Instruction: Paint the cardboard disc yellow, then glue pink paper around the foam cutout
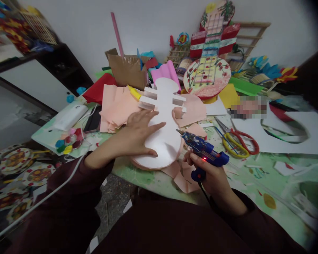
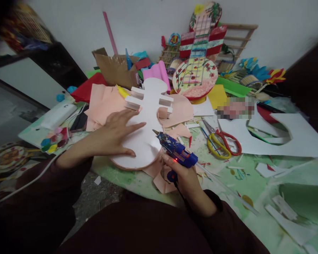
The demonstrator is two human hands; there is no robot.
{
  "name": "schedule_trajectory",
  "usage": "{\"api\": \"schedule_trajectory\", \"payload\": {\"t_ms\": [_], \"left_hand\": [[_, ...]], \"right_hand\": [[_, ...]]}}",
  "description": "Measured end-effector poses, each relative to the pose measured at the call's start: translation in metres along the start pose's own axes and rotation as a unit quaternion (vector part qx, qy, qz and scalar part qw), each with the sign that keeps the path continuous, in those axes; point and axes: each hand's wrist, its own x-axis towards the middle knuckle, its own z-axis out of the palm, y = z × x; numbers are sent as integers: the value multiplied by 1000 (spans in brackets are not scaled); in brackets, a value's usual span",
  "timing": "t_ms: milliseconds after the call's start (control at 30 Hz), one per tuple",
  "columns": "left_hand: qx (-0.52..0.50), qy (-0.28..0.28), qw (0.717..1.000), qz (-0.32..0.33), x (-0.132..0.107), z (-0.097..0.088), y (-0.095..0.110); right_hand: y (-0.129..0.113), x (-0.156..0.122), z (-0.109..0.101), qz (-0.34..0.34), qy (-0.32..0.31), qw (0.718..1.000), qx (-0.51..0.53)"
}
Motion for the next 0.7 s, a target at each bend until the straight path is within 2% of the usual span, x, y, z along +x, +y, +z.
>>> {"api": "schedule_trajectory", "payload": {"t_ms": [67, 133, 167, 267, 333, 367, 433, 500, 600, 700], "left_hand": [[5, -32, 999, 6, 7, 11, 4], [13, -25, 999, -19, 12, 15, 6], [22, 1, 999, -50, 13, 14, 7], [42, 125, 981, -142, 8, 2, 10], [15, 163, 979, -118, -1, -8, 14], [-11, 153, 985, -76, -7, -11, 16], [-61, 93, 994, 14, -18, -12, 21], [-91, 25, 993, 65, -28, -8, 27], [-99, -21, 993, 58, -36, 4, 34], [-93, -18, 995, 35, -40, 13, 38]], "right_hand": [[1, -1, -2, 5, 8, 1000, 4], [2, -1, -5, 9, 18, 1000, 3], [3, -2, -6, 9, 20, 1000, 0], [7, -1, -10, 9, 19, 1000, -18], [10, 0, -14, 9, 8, 999, -37], [10, 0, -17, 8, 1, 999, -54], [10, 1, -22, 8, -22, 995, -102], [7, 1, -26, 18, -43, 986, -158], [0, 0, -27, 46, -64, 970, -231], [-8, 1, -23, 74, -59, 954, -285]]}}
